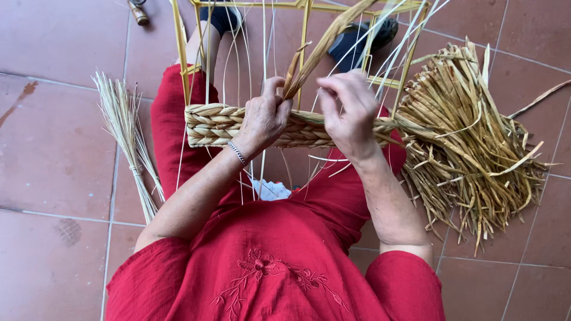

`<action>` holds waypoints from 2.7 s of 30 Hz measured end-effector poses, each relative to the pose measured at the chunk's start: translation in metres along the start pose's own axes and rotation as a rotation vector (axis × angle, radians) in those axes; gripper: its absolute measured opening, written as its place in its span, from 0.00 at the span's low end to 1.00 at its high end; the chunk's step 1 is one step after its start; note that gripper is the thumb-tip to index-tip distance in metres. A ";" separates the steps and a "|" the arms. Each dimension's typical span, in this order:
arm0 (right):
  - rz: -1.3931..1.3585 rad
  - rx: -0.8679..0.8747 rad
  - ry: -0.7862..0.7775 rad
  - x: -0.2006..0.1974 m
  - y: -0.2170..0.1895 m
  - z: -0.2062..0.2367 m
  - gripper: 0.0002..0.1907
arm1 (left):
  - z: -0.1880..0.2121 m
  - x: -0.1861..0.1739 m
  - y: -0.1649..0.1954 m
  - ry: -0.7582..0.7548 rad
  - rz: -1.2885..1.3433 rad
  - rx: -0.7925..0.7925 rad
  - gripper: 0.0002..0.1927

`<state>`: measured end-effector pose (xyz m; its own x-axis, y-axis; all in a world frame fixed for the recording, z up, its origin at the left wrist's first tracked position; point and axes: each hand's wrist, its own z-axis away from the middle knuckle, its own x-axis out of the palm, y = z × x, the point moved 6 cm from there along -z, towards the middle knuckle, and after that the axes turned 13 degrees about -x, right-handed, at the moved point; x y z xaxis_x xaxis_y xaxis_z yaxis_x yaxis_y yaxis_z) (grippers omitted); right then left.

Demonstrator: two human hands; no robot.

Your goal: The person sits on a tiled floor and weaves dried palm or grass strands around a bamboo frame, braiding the strands over and under the upright ribs to build up a woven panel. They pull each strand tight, add new strands from a pile beside them, and press the braid into place by hand.

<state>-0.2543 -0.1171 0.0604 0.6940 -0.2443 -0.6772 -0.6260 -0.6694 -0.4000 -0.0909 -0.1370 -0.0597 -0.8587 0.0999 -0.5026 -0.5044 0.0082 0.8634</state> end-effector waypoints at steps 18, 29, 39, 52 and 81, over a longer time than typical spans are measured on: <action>-0.883 0.925 -0.292 0.117 0.113 0.063 0.28 | -0.033 0.043 -0.023 -0.234 -0.332 -0.199 0.12; -0.945 0.760 0.139 0.068 0.063 0.101 0.13 | 0.022 -0.058 -0.027 -0.079 0.270 -0.132 0.10; -1.183 0.911 0.004 0.072 0.072 0.116 0.15 | 0.030 -0.135 -0.099 0.259 0.092 -0.270 0.10; -1.527 0.906 0.217 0.037 0.071 0.177 0.18 | 0.023 -0.124 -0.129 0.163 0.342 -0.202 0.08; -0.391 1.020 0.337 -0.106 0.097 0.279 0.14 | 0.052 -0.148 -0.088 0.355 -0.108 -0.088 0.14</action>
<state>-0.4874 0.0393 -0.0789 0.8688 -0.4229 -0.2575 -0.2363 0.1028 -0.9662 0.0848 -0.1008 -0.0591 -0.7705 -0.2475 -0.5874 -0.5861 -0.0872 0.8055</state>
